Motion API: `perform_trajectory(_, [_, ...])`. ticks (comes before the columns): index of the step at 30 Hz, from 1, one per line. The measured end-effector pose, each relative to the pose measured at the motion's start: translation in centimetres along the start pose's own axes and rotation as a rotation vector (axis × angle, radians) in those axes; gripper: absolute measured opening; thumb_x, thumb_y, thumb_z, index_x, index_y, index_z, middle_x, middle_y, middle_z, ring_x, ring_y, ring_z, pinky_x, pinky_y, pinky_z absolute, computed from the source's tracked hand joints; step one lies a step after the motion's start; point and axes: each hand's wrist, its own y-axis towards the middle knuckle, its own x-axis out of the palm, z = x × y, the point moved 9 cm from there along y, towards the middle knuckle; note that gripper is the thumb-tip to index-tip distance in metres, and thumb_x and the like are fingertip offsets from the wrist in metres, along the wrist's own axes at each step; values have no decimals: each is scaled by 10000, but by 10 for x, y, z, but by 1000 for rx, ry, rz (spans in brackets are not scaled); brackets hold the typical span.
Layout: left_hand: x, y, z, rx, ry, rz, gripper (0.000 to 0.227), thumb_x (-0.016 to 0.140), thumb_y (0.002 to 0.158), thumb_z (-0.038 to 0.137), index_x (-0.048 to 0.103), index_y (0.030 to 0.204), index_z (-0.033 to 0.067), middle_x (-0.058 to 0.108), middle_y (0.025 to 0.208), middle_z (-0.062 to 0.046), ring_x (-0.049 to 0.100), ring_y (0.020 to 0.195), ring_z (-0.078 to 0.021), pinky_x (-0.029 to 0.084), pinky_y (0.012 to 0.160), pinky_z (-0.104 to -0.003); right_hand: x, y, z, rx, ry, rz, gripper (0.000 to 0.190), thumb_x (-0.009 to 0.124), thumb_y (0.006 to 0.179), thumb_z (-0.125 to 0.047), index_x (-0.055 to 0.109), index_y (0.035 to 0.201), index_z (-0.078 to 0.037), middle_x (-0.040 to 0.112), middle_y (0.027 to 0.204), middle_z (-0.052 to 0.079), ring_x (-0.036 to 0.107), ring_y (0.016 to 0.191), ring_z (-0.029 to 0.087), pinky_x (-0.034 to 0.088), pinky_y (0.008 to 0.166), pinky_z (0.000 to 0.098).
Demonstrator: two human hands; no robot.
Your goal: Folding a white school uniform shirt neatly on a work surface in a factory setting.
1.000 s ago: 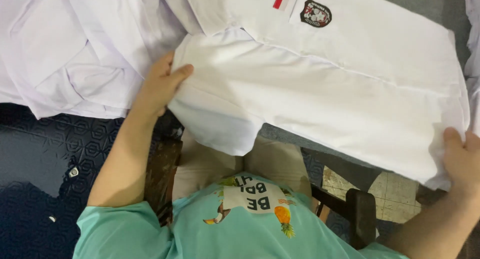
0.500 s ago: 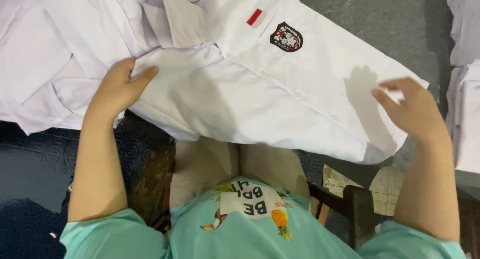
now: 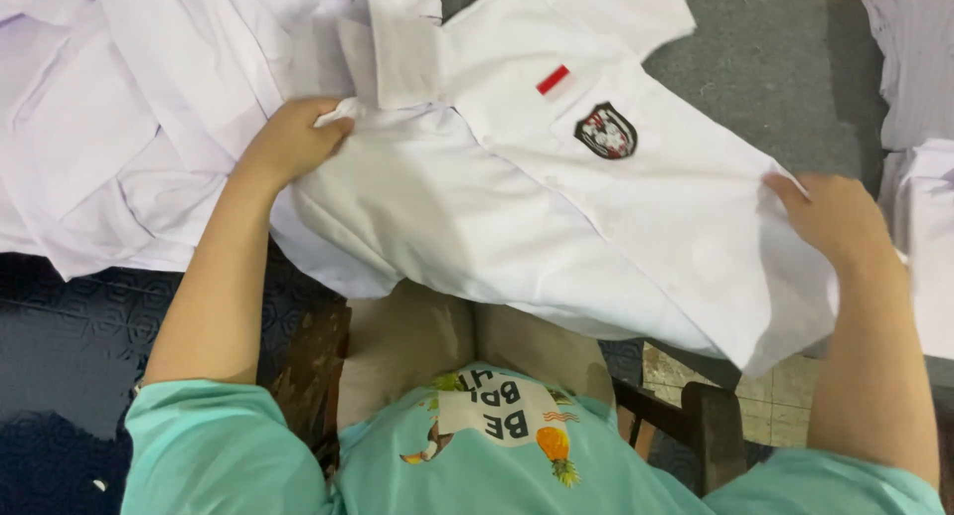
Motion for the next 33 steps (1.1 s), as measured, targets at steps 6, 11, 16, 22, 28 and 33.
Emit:
perform_trajectory(6, [34, 80, 42, 136, 149, 18, 370, 533, 1007, 304, 693, 1271, 100, 688, 1276, -135, 625, 1148, -357, 440, 927, -447, 39, -96, 93, 308, 15, -403, 780, 379, 996, -693, 768, 1329, -105, 735, 1326, 255, 692, 1214, 432, 488, 1062, 483])
perform_trajectory(11, [44, 145, 88, 426, 322, 249, 167, 567, 1017, 209, 719, 979, 152, 745, 988, -137, 661, 928, -446, 468, 651, -561, 82, -138, 87, 160, 30, -677, 638, 503, 1000, -538, 808, 681, -77, 670, 562, 34, 608, 465, 148, 528, 524, 233])
perform_trajectory(16, [39, 121, 132, 594, 869, 755, 546, 755, 818, 157, 651, 1354, 180, 606, 1084, -49, 514, 943, -289, 381, 731, -440, 1, -165, -27, 310, 183, -687, 531, 555, 975, -507, 773, 1332, -179, 813, 1178, 33, 713, 958, 223, 485, 834, 318])
perform_trajectory(22, [89, -74, 142, 71, 433, -363, 673, 372, 1079, 602, 586, 699, 89, 669, 717, -94, 676, 690, -271, 522, 693, -430, -24, -108, -48, 111, 428, -241, 445, 552, 997, -388, 705, 1318, -121, 723, 1328, 49, 645, 1195, 266, 451, 1029, 407])
perform_trajectory(28, [108, -119, 77, -315, 207, -457, 811, 315, 1047, 627, 721, 653, 47, 705, 543, -74, 681, 533, -169, 578, 872, -315, -13, -66, -75, 203, 561, -264, 544, 567, 986, -478, 622, 1351, -80, 669, 1335, 147, 644, 1166, 325, 496, 939, 458])
perform_trajectory(33, [105, -116, 74, -287, 31, -294, 567, 540, 1040, 514, 551, 672, 83, 690, 557, -70, 655, 505, -154, 571, 663, -288, -7, -62, -87, 220, 652, -284, 422, 602, 1024, -492, 704, 1025, -82, 679, 914, 94, 601, 760, 258, 389, 681, 370])
